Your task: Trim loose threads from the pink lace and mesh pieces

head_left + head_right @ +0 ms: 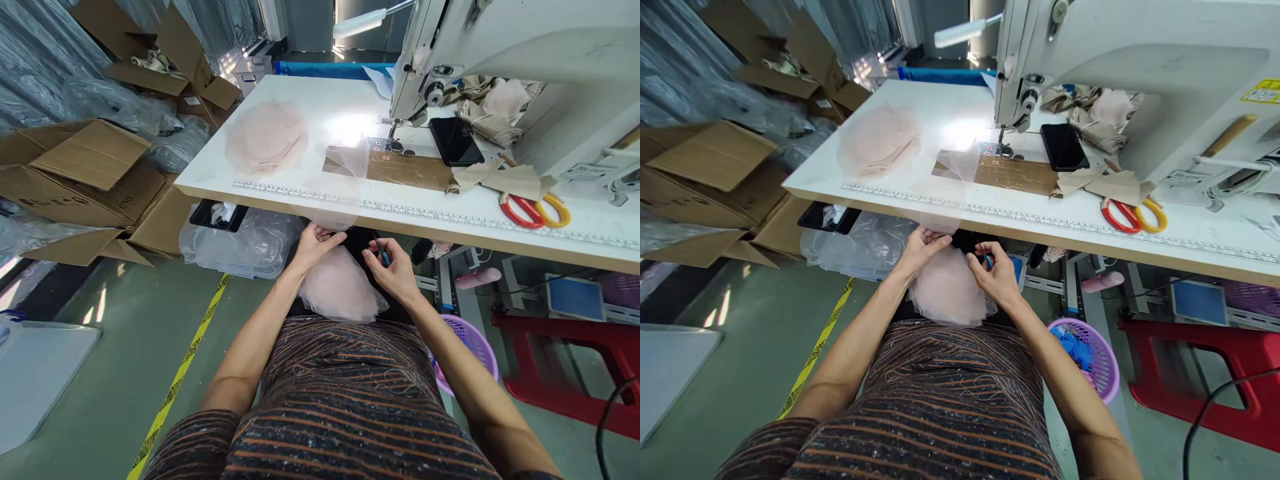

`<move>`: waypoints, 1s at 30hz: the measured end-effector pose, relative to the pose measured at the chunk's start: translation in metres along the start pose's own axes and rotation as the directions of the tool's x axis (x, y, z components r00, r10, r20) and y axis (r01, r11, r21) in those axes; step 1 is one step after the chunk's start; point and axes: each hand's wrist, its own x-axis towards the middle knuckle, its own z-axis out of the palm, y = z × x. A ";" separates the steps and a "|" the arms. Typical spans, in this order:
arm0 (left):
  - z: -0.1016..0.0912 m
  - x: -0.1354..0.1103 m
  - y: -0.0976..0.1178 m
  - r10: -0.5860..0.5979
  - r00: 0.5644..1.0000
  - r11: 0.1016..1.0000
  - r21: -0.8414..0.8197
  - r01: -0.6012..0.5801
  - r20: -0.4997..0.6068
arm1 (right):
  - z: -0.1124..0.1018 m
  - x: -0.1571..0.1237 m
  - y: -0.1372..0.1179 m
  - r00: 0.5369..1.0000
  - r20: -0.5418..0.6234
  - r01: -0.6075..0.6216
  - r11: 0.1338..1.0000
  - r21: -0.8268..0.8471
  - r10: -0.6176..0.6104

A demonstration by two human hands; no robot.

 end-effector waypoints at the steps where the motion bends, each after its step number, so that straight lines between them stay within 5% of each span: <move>1: 0.003 -0.002 0.004 -0.010 1.000 1.000 -0.009 0.010 0.016 | 0.003 0.005 -0.002 1.000 -0.011 0.001 0.999 0.047 0.000; 9: -0.002 -0.060 0.016 -0.189 0.945 0.972 0.185 0.142 0.267 | 0.020 0.020 -0.019 0.994 0.100 -0.077 0.945 0.318 0.047; 11: -0.013 -0.066 0.016 -0.157 0.969 0.977 0.174 0.124 0.191 | 0.020 0.016 -0.024 0.992 0.118 -0.084 0.950 0.301 0.051; 13: -0.025 -0.064 0.018 -0.021 1.000 0.980 0.200 0.022 -0.010 | 0.018 0.008 -0.028 0.988 0.155 -0.061 0.964 0.257 0.021; 16: -0.039 -0.054 0.026 0.286 0.942 0.903 0.377 -0.205 -0.174 | 0.014 -0.008 -0.033 0.966 0.251 0.016 0.981 0.192 -0.065; 18: -0.041 -0.047 0.032 0.402 0.913 0.838 0.430 -0.335 -0.073 | 0.011 -0.018 -0.035 0.932 0.342 0.070 0.985 0.156 -0.121; 21: -0.033 -0.037 0.034 0.369 0.915 0.861 0.310 -0.403 0.166 | 0.007 -0.030 -0.040 0.864 0.473 0.119 0.983 0.140 -0.172; 26: -0.019 -0.031 0.024 0.146 0.882 0.983 0.037 -0.181 0.448 | 0.001 -0.039 -0.044 0.798 0.571 0.131 0.980 0.146 -0.192; 30: -0.021 -0.040 0.023 0.021 0.892 0.998 0.046 -0.047 0.452 | -0.005 -0.033 -0.035 0.823 0.549 0.099 0.988 0.116 -0.147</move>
